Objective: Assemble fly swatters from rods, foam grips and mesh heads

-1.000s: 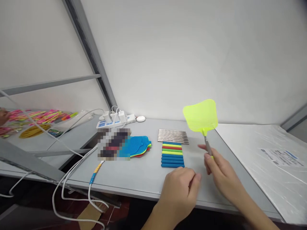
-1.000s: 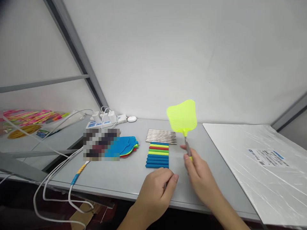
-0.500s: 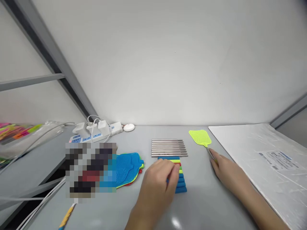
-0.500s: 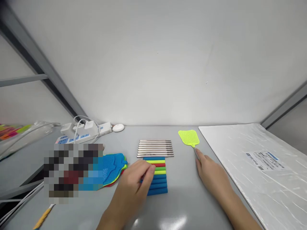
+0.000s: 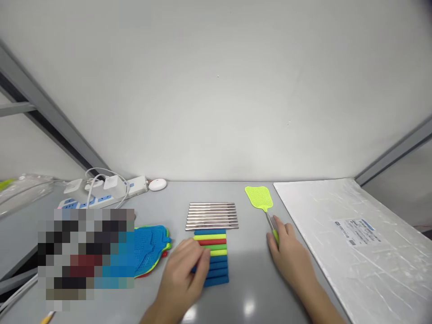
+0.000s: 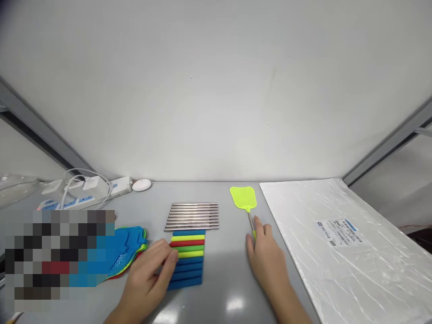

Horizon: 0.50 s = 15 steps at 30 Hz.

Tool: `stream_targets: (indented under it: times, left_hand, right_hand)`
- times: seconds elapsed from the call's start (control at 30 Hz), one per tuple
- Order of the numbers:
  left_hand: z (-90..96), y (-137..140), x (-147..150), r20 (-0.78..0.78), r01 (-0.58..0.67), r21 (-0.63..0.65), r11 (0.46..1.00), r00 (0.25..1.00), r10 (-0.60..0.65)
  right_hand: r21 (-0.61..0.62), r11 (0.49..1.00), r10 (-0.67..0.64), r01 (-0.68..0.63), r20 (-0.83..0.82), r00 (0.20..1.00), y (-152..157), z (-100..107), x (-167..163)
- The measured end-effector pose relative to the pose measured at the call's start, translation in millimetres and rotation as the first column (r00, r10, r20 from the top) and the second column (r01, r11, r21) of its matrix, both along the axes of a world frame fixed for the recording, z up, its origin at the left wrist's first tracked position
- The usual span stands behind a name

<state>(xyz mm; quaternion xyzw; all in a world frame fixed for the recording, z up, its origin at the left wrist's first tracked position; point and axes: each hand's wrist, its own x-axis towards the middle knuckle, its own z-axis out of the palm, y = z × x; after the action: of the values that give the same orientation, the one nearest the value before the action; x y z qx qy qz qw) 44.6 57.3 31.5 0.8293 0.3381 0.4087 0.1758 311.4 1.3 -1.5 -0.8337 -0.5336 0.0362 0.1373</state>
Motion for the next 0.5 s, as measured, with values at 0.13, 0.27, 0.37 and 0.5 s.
stream_targets:
  times: [0.13,0.27,0.37,0.5]
  left_hand:
    - [-2.1,1.7,-0.7,0.065,-0.191,0.034,0.981,0.98,0.188]
    - [-8.3,-9.7,-5.2,0.117,-0.368,0.06,0.928,0.926,0.36]
    - [-13.8,-30.0,-10.5,0.066,-0.366,0.039,0.93,0.929,0.363]
    - [-17.6,-57.7,-17.1,-0.094,-0.274,-0.021,0.961,0.958,0.271]
  right_hand:
    - [0.238,0.969,0.1,-0.063,-0.147,0.984,-16.3,1.4,0.2]
    - [0.483,0.856,0.341,-0.185,-0.259,0.904,-29.6,2.3,-3.6]
    - [0.507,0.834,0.421,-0.22,-0.326,0.846,-35.0,3.2,-8.3]
    - [0.511,0.81,0.482,-0.287,-0.301,0.823,-38.4,0.9,-9.4]
